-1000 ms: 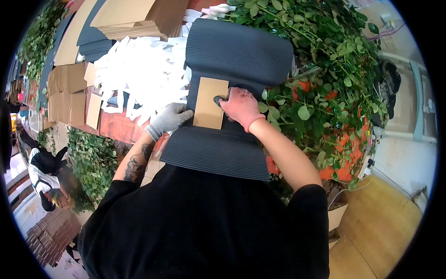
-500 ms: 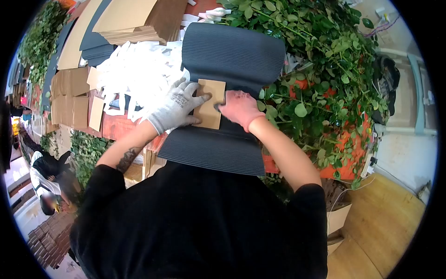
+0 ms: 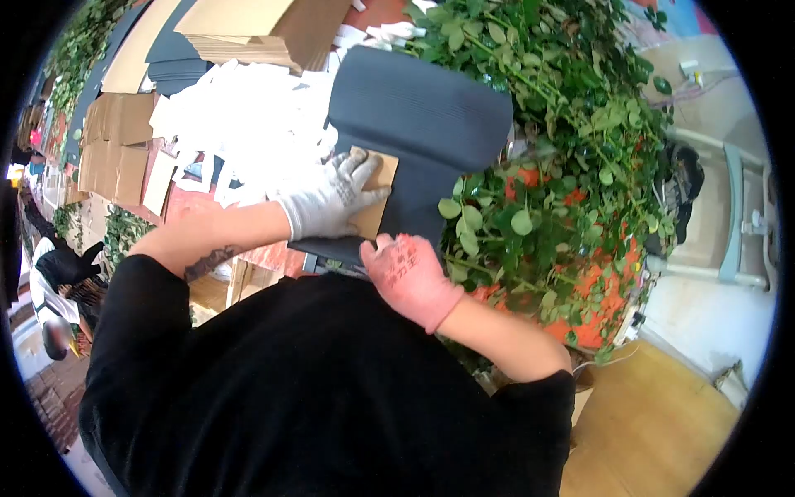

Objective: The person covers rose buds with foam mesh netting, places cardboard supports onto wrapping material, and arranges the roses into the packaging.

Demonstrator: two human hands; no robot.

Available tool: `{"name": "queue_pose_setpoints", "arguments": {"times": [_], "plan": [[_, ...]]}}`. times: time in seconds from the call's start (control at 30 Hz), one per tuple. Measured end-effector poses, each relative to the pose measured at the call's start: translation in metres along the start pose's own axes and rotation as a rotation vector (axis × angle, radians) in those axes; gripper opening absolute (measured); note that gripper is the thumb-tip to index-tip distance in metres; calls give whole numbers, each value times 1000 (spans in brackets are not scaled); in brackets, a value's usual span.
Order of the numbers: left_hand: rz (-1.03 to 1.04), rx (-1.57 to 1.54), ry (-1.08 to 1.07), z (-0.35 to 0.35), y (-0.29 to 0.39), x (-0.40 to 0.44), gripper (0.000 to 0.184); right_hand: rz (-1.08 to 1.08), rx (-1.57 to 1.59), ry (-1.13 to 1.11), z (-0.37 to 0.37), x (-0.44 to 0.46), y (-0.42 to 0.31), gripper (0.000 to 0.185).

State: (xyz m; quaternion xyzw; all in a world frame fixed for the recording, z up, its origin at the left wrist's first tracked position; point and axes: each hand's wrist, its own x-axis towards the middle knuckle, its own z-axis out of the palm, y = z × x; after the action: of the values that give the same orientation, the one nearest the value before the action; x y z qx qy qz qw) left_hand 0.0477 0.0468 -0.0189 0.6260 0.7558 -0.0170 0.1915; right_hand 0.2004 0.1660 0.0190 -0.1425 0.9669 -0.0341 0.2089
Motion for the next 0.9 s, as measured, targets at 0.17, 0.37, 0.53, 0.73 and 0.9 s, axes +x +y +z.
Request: {"name": "queue_pose_setpoints", "arguments": {"times": [0.17,0.37,0.53,0.73,0.9], "plan": [[-19,-271,159,32,-8,9,64,-127,-141,63,-71,39,10,50],[54,-65,262,23,-10,-2,65,143,-185,289,-73,120,82,61],[57,-29,150,9,-10,4,68,-20,308,-42,-17,132,177,30],[49,-16,-24,-13,-11,15,60,388,231,507,-96,147,227,46],[18,-14,-121,-24,-13,23,49,481,-335,425,-78,179,311,66]]}}
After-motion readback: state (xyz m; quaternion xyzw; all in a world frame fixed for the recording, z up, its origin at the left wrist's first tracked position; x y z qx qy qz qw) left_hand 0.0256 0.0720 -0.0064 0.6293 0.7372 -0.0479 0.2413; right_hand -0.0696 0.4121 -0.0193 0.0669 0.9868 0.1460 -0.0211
